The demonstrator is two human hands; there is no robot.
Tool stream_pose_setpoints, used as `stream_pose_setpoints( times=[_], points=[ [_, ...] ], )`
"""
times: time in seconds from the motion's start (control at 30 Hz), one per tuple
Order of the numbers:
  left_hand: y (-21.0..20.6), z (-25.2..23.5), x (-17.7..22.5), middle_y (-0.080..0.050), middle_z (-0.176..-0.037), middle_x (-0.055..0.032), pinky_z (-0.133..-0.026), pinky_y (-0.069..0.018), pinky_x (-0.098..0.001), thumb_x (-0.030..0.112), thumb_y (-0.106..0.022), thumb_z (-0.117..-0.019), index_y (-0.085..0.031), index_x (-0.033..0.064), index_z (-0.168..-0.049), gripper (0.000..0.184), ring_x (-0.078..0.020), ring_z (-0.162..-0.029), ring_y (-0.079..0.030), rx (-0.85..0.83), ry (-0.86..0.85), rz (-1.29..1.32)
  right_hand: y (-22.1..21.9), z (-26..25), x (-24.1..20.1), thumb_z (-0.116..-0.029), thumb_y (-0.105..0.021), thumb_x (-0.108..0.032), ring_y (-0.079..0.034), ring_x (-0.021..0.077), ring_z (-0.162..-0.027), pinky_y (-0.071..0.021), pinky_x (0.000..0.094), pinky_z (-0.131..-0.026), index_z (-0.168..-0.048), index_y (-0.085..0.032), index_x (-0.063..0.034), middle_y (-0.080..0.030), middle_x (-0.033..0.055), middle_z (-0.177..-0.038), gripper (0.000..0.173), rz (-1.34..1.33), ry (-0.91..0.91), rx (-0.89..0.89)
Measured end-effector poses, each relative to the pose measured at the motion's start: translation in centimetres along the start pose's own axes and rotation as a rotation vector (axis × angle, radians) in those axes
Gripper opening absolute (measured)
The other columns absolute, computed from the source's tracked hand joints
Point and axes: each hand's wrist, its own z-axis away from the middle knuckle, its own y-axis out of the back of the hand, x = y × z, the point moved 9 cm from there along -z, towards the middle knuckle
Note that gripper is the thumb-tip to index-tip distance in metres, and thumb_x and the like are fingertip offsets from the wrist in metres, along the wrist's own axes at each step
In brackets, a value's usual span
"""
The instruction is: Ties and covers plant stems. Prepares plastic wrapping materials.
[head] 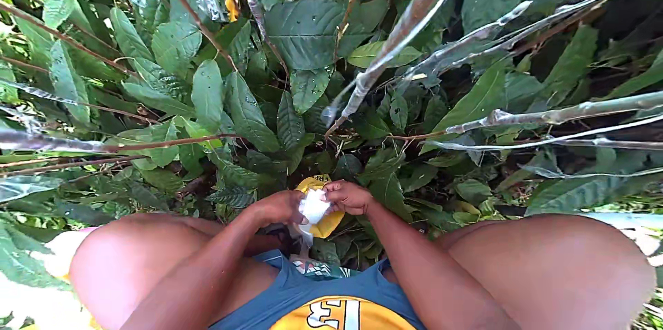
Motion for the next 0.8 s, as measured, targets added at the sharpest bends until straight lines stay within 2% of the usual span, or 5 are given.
stream_pose_setpoints(
  times=[0.07, 0.13, 0.4, 0.67, 0.8],
  points=[
    [-0.2, -0.1, 0.5, -0.066, -0.122, -0.0145, -0.093, -0.0556, -0.0378, 0.005, -0.076, -0.0876, -0.043, 0.0044, -0.148, 0.069, -0.0183, -0.105, -0.067, -0.019, -0.061, 0.053, -0.3, 0.3, -0.9, -0.1009, -0.051, -0.005, -0.069, 0.0134, -0.076, -0.0603, 0.0338, -0.074, -0.096, -0.058, -0.0047, -0.069, 0.0024, -0.085, 0.009, -0.096, 0.075, -0.042],
    [0.0, 0.2, 1.3, -0.067, -0.124, -0.0136, -0.100, -0.0545, -0.0379, 0.005, -0.079, -0.0851, -0.048, 0.0014, -0.142, 0.065, -0.0175, -0.111, -0.067, 0.010, -0.141, 0.110, -0.8, 0.8, -2.3, -0.0963, -0.048, -0.006, -0.070, 0.0132, -0.074, -0.0609, 0.0328, -0.071, -0.091, -0.059, -0.0081, -0.072, 0.0018, -0.082, 0.012, -0.221, 0.173, -0.067],
    [1.7, 2.7, 4.0, -0.073, -0.110, -0.0074, -0.090, -0.0604, -0.0342, -0.002, -0.071, -0.0889, -0.056, 0.0005, -0.131, 0.045, -0.0161, -0.097, -0.072, 0.072, -0.328, 0.391, 0.5, 0.6, -5.7, -0.0932, -0.062, -0.015, -0.074, 0.0141, -0.083, -0.0628, 0.0357, -0.075, -0.088, -0.070, -0.0154, -0.076, 0.0017, -0.090, 0.010, -0.347, 0.481, -0.158],
    [2.4, 4.6, 4.2, -0.071, -0.090, -0.0009, -0.074, -0.0608, -0.0284, 0.006, -0.063, -0.0969, -0.064, 0.0024, -0.113, 0.016, -0.0102, -0.076, -0.070, 0.139, -0.271, 0.299, -0.3, 0.4, -5.3, -0.0942, -0.054, -0.011, -0.073, 0.0176, -0.083, -0.0621, 0.0392, -0.075, -0.091, -0.063, -0.0134, -0.074, 0.0033, -0.090, 0.010, -0.525, 0.439, -0.090],
    [2.4, 5.8, 5.4, -0.068, -0.083, -0.0002, -0.068, -0.0590, -0.0267, 0.011, -0.064, -0.0989, -0.064, 0.0031, -0.107, 0.011, -0.0083, -0.069, -0.067, 0.194, -0.218, 0.128, -1.7, -0.7, -5.1, -0.0822, -0.064, -0.015, -0.073, 0.0179, -0.078, -0.0615, 0.0373, -0.067, -0.090, -0.062, -0.0154, -0.074, 0.0037, -0.085, 0.008, -0.695, 0.457, -0.125]
  ],
)
